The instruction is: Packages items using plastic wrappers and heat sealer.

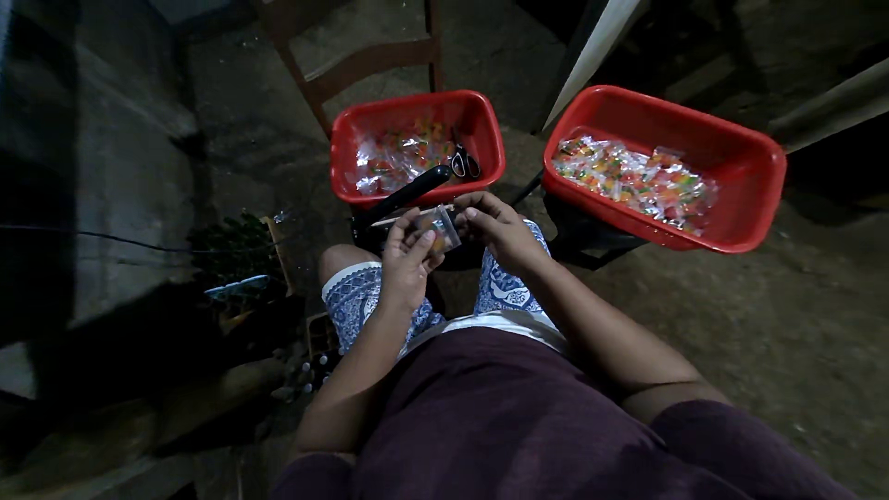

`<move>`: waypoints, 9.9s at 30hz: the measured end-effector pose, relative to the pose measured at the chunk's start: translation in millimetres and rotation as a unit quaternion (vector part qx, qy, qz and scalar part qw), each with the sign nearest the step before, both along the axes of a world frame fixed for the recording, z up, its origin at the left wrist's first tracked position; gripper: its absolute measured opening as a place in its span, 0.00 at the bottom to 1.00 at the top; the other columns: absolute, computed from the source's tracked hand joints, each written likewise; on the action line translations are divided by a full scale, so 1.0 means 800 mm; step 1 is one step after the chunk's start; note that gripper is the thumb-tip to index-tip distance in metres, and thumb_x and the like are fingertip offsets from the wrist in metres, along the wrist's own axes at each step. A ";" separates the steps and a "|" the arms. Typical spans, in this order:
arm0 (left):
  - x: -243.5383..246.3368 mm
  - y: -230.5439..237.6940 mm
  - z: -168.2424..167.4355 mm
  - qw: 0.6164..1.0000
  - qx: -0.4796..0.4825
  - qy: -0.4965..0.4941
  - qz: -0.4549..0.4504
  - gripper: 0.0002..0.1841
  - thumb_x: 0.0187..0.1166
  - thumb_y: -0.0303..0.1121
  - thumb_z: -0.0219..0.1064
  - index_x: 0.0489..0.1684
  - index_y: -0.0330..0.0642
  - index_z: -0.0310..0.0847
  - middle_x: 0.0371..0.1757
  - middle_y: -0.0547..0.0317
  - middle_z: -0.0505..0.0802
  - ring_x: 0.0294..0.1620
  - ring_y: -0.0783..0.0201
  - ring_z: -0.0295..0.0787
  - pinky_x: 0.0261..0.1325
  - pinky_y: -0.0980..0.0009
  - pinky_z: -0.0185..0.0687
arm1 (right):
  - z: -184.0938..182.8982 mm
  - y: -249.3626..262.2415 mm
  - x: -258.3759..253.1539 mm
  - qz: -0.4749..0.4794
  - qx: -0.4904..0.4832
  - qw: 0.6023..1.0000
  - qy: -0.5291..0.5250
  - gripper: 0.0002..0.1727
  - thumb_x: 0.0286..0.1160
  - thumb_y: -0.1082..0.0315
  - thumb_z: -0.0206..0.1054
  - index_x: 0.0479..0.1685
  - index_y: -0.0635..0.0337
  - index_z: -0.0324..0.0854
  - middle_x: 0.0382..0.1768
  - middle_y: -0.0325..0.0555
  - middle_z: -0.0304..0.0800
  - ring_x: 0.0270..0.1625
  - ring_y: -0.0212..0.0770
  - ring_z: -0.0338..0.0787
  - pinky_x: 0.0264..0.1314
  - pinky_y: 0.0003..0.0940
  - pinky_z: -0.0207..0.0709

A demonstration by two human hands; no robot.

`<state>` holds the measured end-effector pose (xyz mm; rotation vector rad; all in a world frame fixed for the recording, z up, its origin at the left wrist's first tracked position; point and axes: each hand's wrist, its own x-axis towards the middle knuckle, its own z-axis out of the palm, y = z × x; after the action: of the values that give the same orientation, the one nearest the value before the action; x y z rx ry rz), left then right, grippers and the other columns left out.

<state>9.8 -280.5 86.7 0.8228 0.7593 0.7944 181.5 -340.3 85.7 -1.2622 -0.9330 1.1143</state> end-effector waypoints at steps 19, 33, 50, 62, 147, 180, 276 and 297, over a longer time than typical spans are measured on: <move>-0.102 0.069 0.015 0.962 0.133 0.002 0.239 0.14 0.90 0.25 0.51 0.68 0.45 0.73 0.52 0.65 0.89 0.49 0.70 0.90 0.59 0.71 0.87 | -0.107 0.099 -0.110 0.225 -0.068 0.958 -0.163 0.21 0.93 0.60 0.55 0.69 0.69 0.78 0.65 0.63 0.84 0.66 0.52 0.86 0.73 0.52 0.77; -0.138 0.114 -0.014 0.948 0.064 0.007 0.312 0.18 0.90 0.22 0.46 0.73 0.49 0.64 0.49 0.65 0.88 0.42 0.73 0.90 0.48 0.75 0.89 | -0.168 0.232 -0.208 0.354 -0.127 0.894 -0.243 0.34 0.87 0.43 0.59 0.65 0.71 0.81 0.60 0.69 0.87 0.66 0.62 0.86 0.73 0.64 0.73; 0.030 0.264 -0.073 0.970 -0.109 -0.106 0.188 0.05 0.90 0.27 0.56 0.54 0.46 0.75 0.45 0.62 0.90 0.43 0.69 0.91 0.51 0.74 0.90 | -0.025 0.135 0.096 0.376 -0.188 0.863 -0.280 0.16 0.87 0.67 0.61 0.61 0.69 0.86 0.50 0.57 0.93 0.53 0.50 0.92 0.66 0.53 0.82; 0.057 0.277 -0.096 0.990 -0.050 0.067 0.117 0.07 0.89 0.36 0.60 0.43 0.45 0.79 0.34 0.66 0.84 0.34 0.73 0.81 0.45 0.73 0.82 | -0.192 0.311 0.178 0.045 -0.472 0.755 -0.453 0.45 0.77 0.51 0.70 0.91 0.57 0.54 0.68 0.75 0.81 0.70 0.77 0.81 0.65 0.80 0.71; 0.031 0.224 -0.052 0.989 0.077 -0.116 -0.052 0.07 0.84 0.29 0.61 0.42 0.50 0.85 0.36 0.67 0.92 0.32 0.75 0.89 0.40 0.77 0.88 | -0.061 0.110 -0.005 0.192 -0.014 0.970 0.146 0.51 0.68 0.23 0.62 0.82 0.53 0.65 0.44 0.32 0.82 0.45 0.27 0.83 0.51 0.23 0.79; 0.030 0.224 -0.053 0.982 0.137 -0.098 -0.082 0.08 0.83 0.28 0.61 0.38 0.50 0.86 0.34 0.69 0.90 0.33 0.76 0.88 0.40 0.77 0.88 | -0.049 0.123 -0.013 0.157 -0.021 0.980 0.119 0.47 0.70 0.24 0.61 0.73 0.55 0.68 0.36 0.31 0.81 0.36 0.26 0.82 0.42 0.22 0.79; 0.044 0.337 -0.155 0.884 0.154 0.440 -0.016 0.26 0.84 0.34 0.66 0.80 0.36 0.72 0.70 0.36 0.85 0.68 0.45 0.83 0.71 0.45 0.77 | -0.173 0.293 0.170 0.011 -0.506 0.765 -0.398 0.36 0.90 0.58 0.51 0.92 0.66 0.45 0.69 0.72 0.81 0.71 0.69 0.84 0.68 0.68 0.76; 0.047 0.321 -0.139 0.931 0.131 0.339 -0.044 0.24 0.88 0.40 0.63 0.80 0.43 0.72 0.76 0.44 0.81 0.71 0.52 0.82 0.72 0.51 0.78 | -0.193 0.399 0.236 -0.059 -0.312 0.808 -0.497 0.23 0.83 0.75 0.59 0.77 0.61 0.76 0.79 0.63 0.71 0.70 0.65 0.85 0.67 0.63 0.81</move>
<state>47.7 -23.7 -24.3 1.3971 1.2296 0.5267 370.7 -21.3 -68.9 -2.5423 -1.2407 0.6032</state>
